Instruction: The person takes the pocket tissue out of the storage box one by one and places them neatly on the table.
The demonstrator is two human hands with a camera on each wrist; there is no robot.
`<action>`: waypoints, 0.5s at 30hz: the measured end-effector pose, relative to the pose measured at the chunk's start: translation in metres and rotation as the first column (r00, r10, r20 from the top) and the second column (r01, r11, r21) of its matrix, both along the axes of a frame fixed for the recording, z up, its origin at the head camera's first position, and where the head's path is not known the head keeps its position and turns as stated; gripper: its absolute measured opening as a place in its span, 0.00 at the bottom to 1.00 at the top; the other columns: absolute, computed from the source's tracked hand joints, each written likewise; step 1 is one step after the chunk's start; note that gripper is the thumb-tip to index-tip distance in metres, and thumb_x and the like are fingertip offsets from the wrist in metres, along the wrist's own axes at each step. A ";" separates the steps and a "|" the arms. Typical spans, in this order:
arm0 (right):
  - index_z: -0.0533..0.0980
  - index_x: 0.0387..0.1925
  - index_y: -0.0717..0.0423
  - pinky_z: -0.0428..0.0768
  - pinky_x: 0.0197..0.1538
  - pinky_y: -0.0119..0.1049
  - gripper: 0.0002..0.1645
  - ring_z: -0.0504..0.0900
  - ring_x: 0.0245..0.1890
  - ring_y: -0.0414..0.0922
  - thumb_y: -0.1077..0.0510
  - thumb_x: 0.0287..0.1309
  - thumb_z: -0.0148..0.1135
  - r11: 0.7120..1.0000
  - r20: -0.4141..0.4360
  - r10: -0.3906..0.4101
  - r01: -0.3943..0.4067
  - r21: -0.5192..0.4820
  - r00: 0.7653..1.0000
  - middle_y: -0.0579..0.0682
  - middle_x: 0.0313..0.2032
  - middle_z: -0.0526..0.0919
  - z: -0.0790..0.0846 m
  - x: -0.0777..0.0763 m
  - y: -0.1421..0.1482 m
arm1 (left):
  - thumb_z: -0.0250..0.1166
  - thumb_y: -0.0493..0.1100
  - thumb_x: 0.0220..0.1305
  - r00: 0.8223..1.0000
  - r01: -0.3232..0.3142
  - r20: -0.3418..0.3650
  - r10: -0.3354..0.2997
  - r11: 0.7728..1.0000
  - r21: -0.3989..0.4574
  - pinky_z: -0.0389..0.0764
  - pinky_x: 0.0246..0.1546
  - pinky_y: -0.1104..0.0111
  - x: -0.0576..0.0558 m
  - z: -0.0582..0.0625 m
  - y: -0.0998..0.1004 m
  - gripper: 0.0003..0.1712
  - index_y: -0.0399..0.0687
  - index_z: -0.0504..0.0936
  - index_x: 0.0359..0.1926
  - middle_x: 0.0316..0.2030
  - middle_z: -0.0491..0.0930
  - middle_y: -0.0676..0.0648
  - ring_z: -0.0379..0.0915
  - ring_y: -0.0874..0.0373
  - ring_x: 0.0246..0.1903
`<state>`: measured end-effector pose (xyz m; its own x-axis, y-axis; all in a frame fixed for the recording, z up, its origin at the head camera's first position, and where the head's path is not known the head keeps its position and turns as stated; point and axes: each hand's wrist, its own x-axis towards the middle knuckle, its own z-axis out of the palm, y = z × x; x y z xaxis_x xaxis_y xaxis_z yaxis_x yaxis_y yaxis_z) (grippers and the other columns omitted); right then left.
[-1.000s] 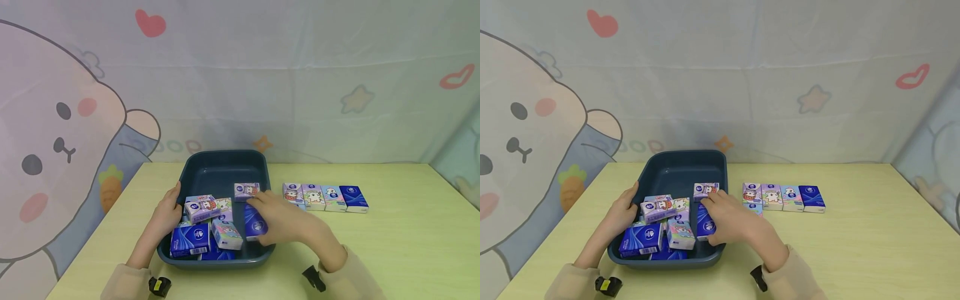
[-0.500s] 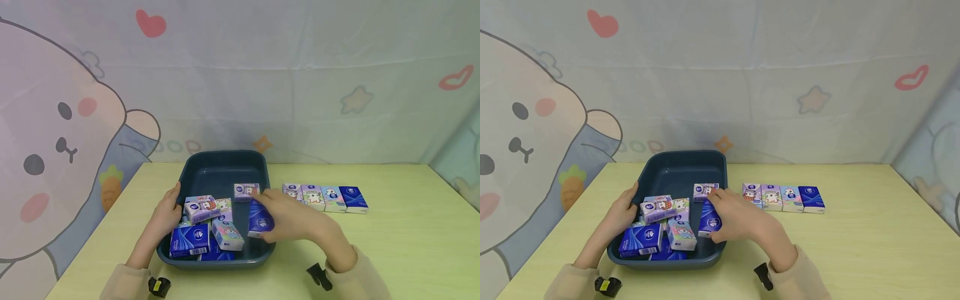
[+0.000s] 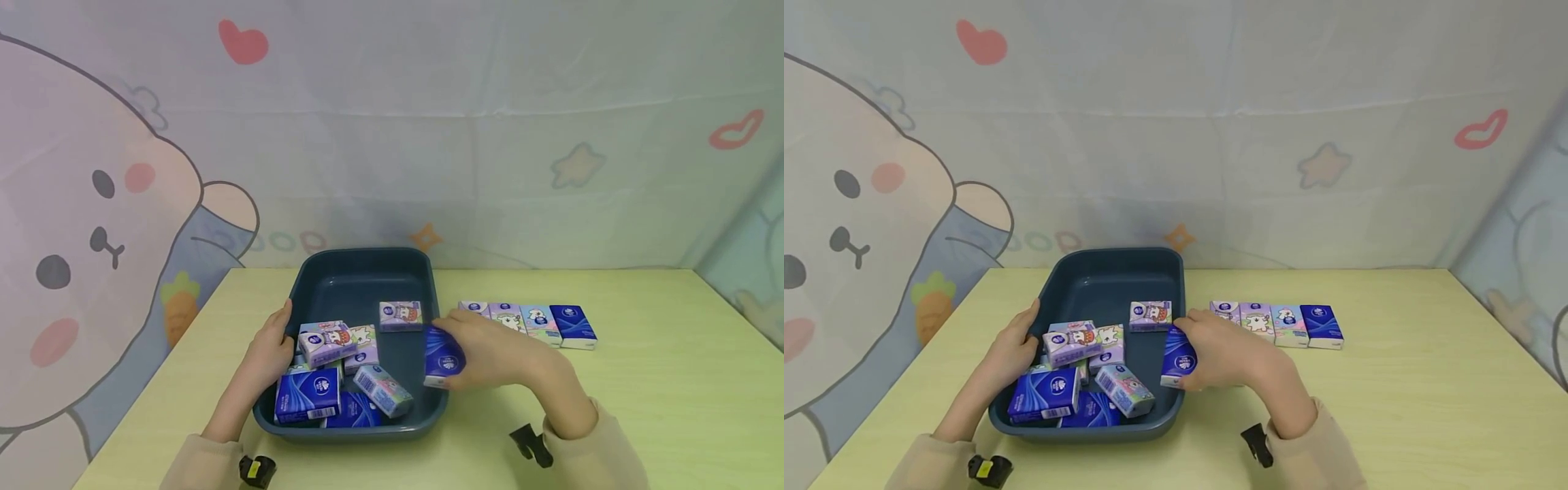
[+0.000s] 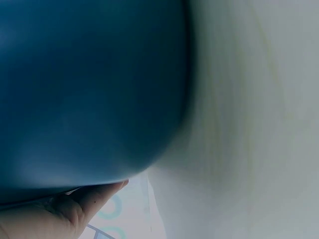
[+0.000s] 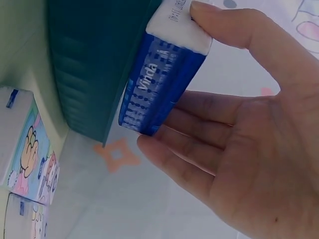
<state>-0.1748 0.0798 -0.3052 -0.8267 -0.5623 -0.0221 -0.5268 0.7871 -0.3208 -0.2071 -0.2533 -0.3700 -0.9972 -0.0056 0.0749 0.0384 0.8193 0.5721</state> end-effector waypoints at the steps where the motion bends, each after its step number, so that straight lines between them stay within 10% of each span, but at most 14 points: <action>1: 0.65 0.61 0.57 0.76 0.54 0.41 0.48 0.72 0.49 0.43 0.44 0.37 0.70 1.000 0.010 -0.001 0.001 -0.003 1.000 0.48 0.51 0.73 0.000 0.000 0.001 | 0.41 0.34 0.64 1.000 0.000 -0.001 0.000 1.000 -0.001 0.56 0.63 0.44 0.000 0.000 0.000 0.35 0.40 0.42 0.70 0.69 0.48 0.33 0.46 0.35 0.67; 15: 0.63 0.62 0.57 0.66 0.63 0.53 0.47 0.63 0.64 0.56 0.52 0.36 0.70 1.000 0.024 -0.027 0.027 0.011 0.999 0.56 0.63 0.67 -0.005 -0.013 0.028 | 0.41 0.34 0.64 1.000 0.006 -0.002 -0.006 1.000 -0.015 0.55 0.63 0.44 -0.001 -0.001 -0.001 0.35 0.40 0.42 0.70 0.69 0.48 0.33 0.46 0.34 0.67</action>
